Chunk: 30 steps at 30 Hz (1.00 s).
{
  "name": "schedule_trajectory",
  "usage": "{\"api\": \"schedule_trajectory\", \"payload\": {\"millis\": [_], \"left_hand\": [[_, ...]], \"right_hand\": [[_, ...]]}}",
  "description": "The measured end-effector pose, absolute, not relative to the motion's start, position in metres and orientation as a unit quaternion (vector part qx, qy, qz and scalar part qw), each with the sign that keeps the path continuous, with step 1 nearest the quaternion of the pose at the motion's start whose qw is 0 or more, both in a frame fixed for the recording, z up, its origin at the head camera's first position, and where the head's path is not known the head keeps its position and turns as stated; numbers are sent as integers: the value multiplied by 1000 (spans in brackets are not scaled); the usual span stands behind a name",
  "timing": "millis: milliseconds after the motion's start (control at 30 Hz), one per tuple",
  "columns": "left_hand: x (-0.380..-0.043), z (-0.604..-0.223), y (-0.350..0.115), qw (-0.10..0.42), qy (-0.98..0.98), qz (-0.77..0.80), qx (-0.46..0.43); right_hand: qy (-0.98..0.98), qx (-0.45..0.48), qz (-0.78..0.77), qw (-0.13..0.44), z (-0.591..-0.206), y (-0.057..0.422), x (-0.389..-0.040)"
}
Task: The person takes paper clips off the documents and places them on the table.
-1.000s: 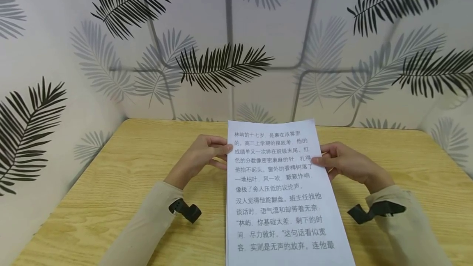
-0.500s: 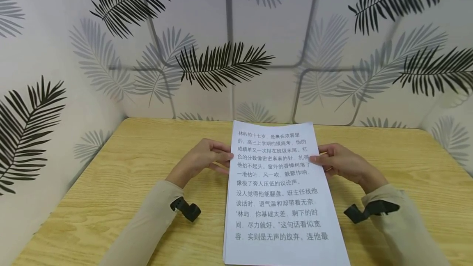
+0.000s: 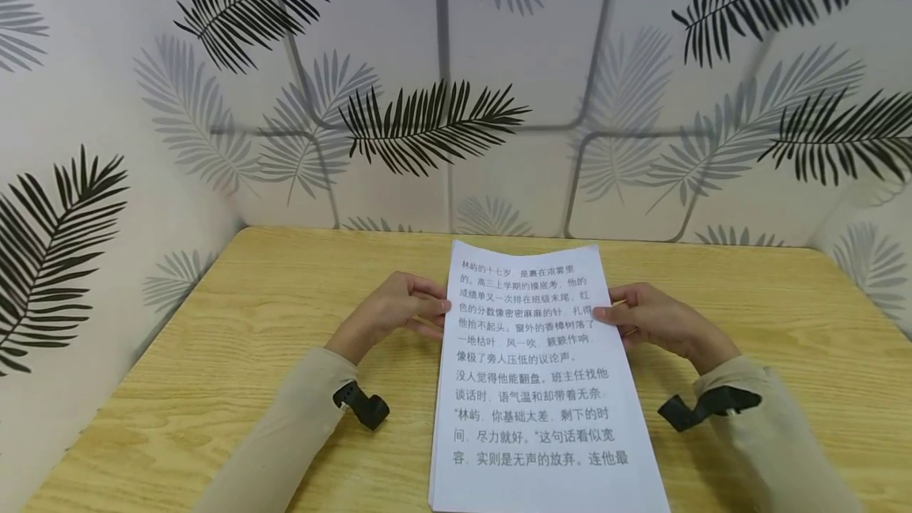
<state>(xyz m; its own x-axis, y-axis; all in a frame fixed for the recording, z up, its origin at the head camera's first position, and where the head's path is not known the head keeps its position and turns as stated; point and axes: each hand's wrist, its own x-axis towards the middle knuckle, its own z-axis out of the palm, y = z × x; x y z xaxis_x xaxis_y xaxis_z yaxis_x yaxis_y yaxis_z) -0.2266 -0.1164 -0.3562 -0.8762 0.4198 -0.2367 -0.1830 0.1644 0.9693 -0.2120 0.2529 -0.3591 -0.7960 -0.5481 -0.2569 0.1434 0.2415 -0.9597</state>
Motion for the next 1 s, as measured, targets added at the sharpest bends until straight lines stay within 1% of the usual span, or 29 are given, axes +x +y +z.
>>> {"api": "schedule_trajectory", "payload": {"millis": [200, 333, 533, 700, 867, 1000], "left_hand": [[-230, -358, -115, 232, 739, 626, 89], [-230, -364, -113, 235, 750, 612, 95], [-227, -373, -114, 241, 762, 596, 82], [-225, -374, -114, 242, 772, 584, 72], [-226, -378, -117, 265, 775, 569, 67], [-231, -383, -121, 277, 760, 584, 74]], "right_hand": [[743, -148, -585, 289, -361, 253, -215], [747, -156, -570, 304, -368, 253, -216], [761, -129, -545, 328, -380, 254, -214], [783, -112, -526, 311, -385, 254, -212], [816, -103, -485, 298, -386, 249, -209], [839, -97, -458, 279, -379, 250, -207]]}}
